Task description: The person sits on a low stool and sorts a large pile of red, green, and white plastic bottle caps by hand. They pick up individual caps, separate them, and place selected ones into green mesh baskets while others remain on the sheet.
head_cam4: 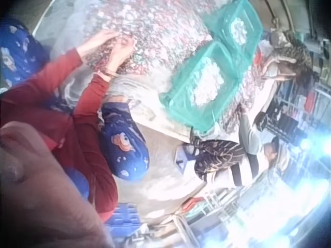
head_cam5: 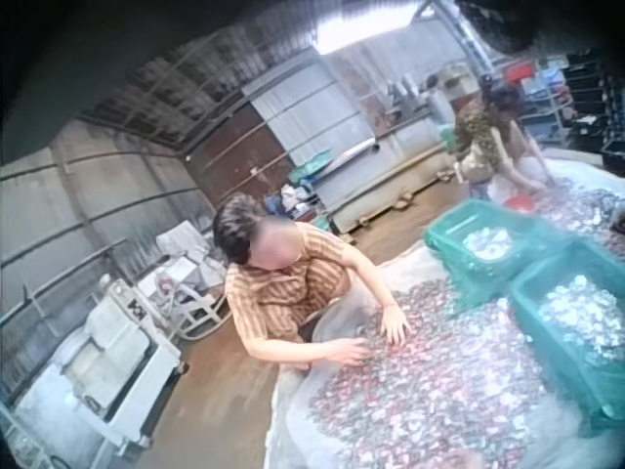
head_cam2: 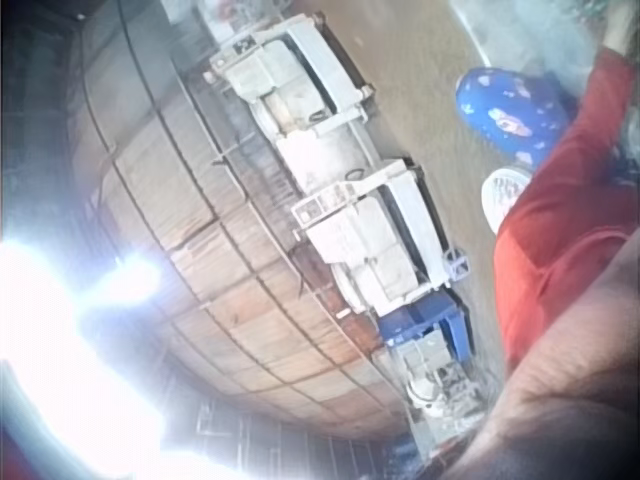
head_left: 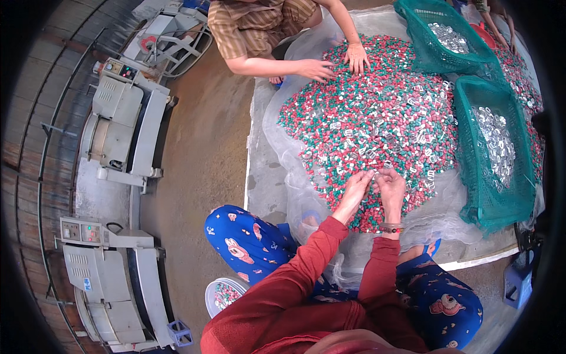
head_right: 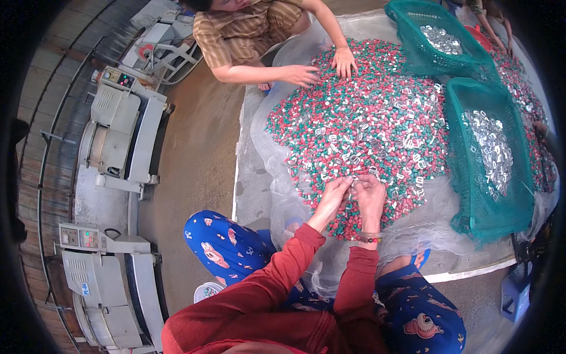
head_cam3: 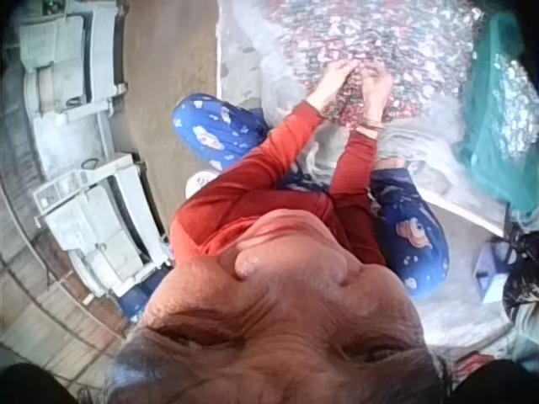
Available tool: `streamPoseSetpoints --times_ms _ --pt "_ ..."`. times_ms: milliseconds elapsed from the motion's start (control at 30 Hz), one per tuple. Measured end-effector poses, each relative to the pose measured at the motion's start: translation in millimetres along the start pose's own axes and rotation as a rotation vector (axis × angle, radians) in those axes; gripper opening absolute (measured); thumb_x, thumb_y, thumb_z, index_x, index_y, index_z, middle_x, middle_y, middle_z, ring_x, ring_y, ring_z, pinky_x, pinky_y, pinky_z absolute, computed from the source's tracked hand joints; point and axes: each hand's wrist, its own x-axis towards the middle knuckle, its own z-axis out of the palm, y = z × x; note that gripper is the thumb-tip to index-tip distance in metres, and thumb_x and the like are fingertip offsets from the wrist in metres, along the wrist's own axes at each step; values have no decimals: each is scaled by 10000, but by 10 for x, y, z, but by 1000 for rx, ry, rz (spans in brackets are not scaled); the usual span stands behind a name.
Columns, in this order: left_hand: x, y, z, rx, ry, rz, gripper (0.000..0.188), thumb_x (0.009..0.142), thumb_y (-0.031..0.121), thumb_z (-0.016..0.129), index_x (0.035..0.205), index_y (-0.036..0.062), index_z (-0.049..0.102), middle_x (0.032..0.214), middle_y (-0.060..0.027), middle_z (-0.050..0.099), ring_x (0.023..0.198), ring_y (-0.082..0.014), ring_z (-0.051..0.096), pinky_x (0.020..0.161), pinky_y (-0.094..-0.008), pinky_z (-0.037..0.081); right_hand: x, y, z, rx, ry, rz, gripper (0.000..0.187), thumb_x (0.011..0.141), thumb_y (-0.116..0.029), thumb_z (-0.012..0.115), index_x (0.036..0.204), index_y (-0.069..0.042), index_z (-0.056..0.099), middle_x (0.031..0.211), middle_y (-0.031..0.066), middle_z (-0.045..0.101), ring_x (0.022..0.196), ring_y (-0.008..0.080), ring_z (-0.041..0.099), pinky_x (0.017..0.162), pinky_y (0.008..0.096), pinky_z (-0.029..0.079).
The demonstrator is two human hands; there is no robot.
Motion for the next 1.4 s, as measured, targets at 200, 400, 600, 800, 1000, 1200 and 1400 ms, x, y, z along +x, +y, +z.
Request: streamPoseSetpoints --times_ms 200,400,600,800,1000,1200,1400 --pt "-55 100 200 31 -24 41 221 935 299 564 972 86 609 638 82 480 460 -1 350 394 -173 217 56 136 -105 107 78 -18 278 823 -12 600 1097 27 634 673 70 633 548 109 594 510 242 487" --pt "-17 57 224 57 62 71 248 941 327 560 896 86 601 620 80 488 454 -5 345 397 -184 216 1 28 -90 -77 42 -64 235 844 -26 573 1060 34 647 718 75 666 604 102 620 535 240 493" --pt "-39 94 211 30 33 37 217 932 295 579 888 83 600 616 87 469 477 1 351 407 -184 225 -7 23 -84 54 51 -28 223 832 -9 589 1045 31 643 663 40 620 545 81 575 486 222 465" --pt "-34 92 160 3 39 75 211 925 269 594 938 62 633 661 84 505 508 3 370 436 -178 255 3 45 -71 96 18 -44 207 839 4 585 1037 20 644 693 48 631 561 82 576 498 215 467" --pt "33 20 222 250 100 256 201 923 218 589 964 31 648 711 50 561 590 -17 430 503 -191 315 9 115 -73 133 63 -47 191 840 -2 591 1021 23 646 722 59 647 575 90 593 498 222 483" --pt "24 80 188 237 59 237 248 928 250 589 953 9 642 761 20 595 664 -35 487 567 -207 382 -9 34 -134 411 -5 -49 188 874 -15 577 1046 43 625 824 91 669 631 117 632 537 234 525" --pt "63 62 143 135 93 242 222 909 201 622 974 -10 642 826 -11 645 712 -58 560 610 -220 456 -15 13 -55 521 -111 73 248 897 -51 577 1123 50 589 884 104 668 677 132 646 570 232 535"
